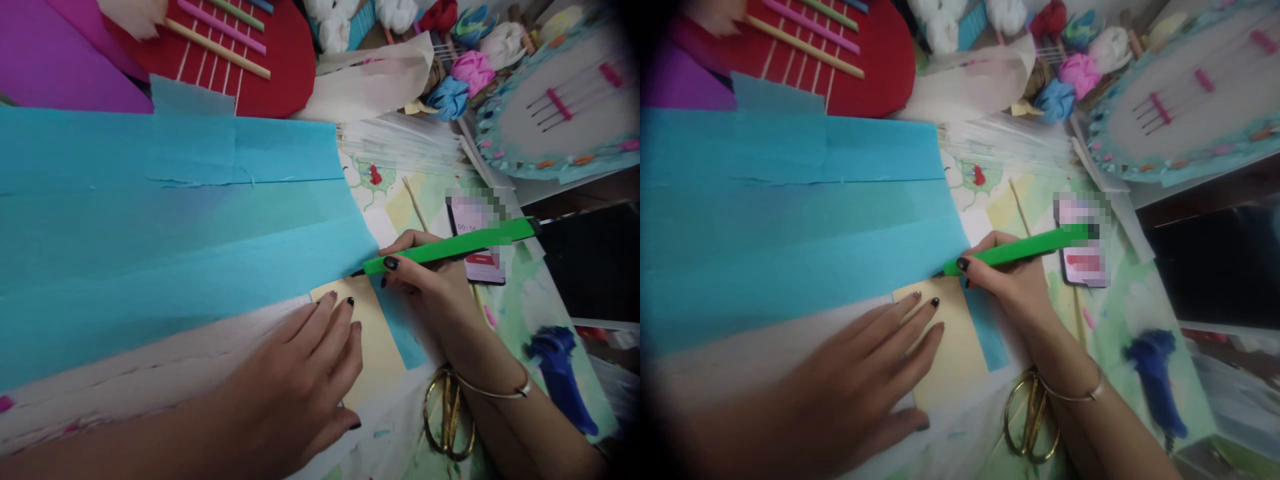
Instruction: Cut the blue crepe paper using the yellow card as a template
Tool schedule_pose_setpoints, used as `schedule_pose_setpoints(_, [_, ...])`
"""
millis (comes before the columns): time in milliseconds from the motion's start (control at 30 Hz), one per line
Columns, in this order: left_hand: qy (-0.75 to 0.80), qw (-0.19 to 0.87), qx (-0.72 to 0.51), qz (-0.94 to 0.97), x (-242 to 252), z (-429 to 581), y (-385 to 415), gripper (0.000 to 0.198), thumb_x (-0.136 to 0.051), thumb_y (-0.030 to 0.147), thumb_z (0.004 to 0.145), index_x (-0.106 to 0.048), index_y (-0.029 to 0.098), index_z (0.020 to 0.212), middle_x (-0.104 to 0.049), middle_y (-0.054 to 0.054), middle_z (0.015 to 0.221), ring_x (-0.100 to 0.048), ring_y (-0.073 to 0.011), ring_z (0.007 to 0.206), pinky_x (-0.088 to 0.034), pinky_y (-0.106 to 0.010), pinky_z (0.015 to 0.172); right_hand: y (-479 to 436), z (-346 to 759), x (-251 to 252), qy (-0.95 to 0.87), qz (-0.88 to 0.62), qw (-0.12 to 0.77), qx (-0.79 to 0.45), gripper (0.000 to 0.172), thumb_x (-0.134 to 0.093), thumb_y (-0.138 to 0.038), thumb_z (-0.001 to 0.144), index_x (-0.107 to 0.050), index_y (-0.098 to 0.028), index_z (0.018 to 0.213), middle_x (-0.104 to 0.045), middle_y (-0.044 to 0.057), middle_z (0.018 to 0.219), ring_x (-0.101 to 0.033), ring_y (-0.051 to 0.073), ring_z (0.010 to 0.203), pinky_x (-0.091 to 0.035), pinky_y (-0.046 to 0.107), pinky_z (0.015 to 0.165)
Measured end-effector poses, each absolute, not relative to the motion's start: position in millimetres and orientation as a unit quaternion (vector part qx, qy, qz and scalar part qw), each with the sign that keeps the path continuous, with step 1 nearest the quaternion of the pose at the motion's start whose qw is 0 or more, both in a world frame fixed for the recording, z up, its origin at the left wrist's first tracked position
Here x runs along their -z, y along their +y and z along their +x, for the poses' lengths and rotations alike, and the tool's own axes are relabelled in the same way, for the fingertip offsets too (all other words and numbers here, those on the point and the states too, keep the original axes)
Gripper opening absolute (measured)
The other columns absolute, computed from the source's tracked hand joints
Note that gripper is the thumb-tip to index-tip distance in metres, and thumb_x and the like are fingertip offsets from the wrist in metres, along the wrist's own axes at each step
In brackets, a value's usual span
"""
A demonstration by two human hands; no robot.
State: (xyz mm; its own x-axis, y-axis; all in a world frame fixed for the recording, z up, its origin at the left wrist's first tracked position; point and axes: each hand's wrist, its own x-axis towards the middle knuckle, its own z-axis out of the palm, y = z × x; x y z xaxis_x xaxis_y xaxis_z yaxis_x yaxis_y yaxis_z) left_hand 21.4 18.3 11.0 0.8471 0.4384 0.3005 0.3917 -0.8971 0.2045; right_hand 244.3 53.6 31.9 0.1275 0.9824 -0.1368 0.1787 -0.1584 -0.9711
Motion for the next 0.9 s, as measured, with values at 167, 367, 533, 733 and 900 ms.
schedule_pose_setpoints(167, [0.219,0.067,-0.167,0.959,-11.4,21.4,18.2,0.07,-0.055,0.064,0.086,-0.054,0.007,0.127,-0.053,-0.02,0.138,-0.047,-0.0359,0.13,-0.025,-0.044,0.11,53.7,245.1,-32.3,-0.494,-0.614,0.427,-0.443,0.013,-0.076,-0.027,0.074,-0.066,-0.019,0.074,-0.062,-0.003,0.054,-0.055,0.01,0.05,-0.041,0.023,0.049])
schedule_pose_setpoints(367, [0.219,0.076,-0.157,0.96,-10.7,21.1,17.9,0.07,-0.055,0.064,0.087,-0.053,0.008,0.129,-0.052,-0.019,0.14,-0.046,-0.0351,0.132,-0.026,-0.043,0.111,54.6,247.5,-32.1,-0.479,-0.622,0.435,-0.44,0.015,-0.077,-0.029,0.073,-0.066,-0.019,0.071,-0.061,-0.002,0.052,-0.051,0.01,0.047,-0.036,0.023,0.044])
schedule_pose_setpoints(533, [0.219,0.079,-0.16,0.959,-10.5,21.4,17.9,0.071,-0.057,0.064,0.085,-0.054,0.007,0.128,-0.052,-0.02,0.139,-0.047,-0.0364,0.131,-0.026,-0.044,0.111,55.2,246.0,-31.9,-0.462,-0.613,0.457,-0.449,0.015,-0.076,-0.028,0.072,-0.064,-0.019,0.069,-0.059,-0.003,0.051,-0.051,0.01,0.045,-0.035,0.023,0.043])
schedule_pose_setpoints(733, [0.217,0.081,-0.158,0.96,-11.9,21.4,18.7,0.07,-0.058,0.064,0.085,-0.054,0.008,0.127,-0.054,-0.019,0.138,-0.048,-0.0351,0.13,-0.026,-0.043,0.11,54.3,246.0,-31.0,-0.472,-0.596,0.449,-0.47,0.014,-0.077,-0.028,0.073,-0.067,-0.018,0.074,-0.061,-0.002,0.053,-0.054,0.01,0.048,-0.039,0.022,0.047])
schedule_pose_setpoints(900, [0.22,0.083,-0.163,0.958,-10.3,21.1,17.2,0.07,-0.057,0.064,0.085,-0.054,0.008,0.128,-0.053,-0.019,0.139,-0.046,-0.0357,0.132,-0.026,-0.044,0.111,53.6,247.4,-30.8,-0.489,-0.612,0.426,-0.453,0.014,-0.076,-0.028,0.073,-0.068,-0.018,0.078,-0.063,-0.002,0.055,-0.056,0.011,0.049,-0.042,0.023,0.05])
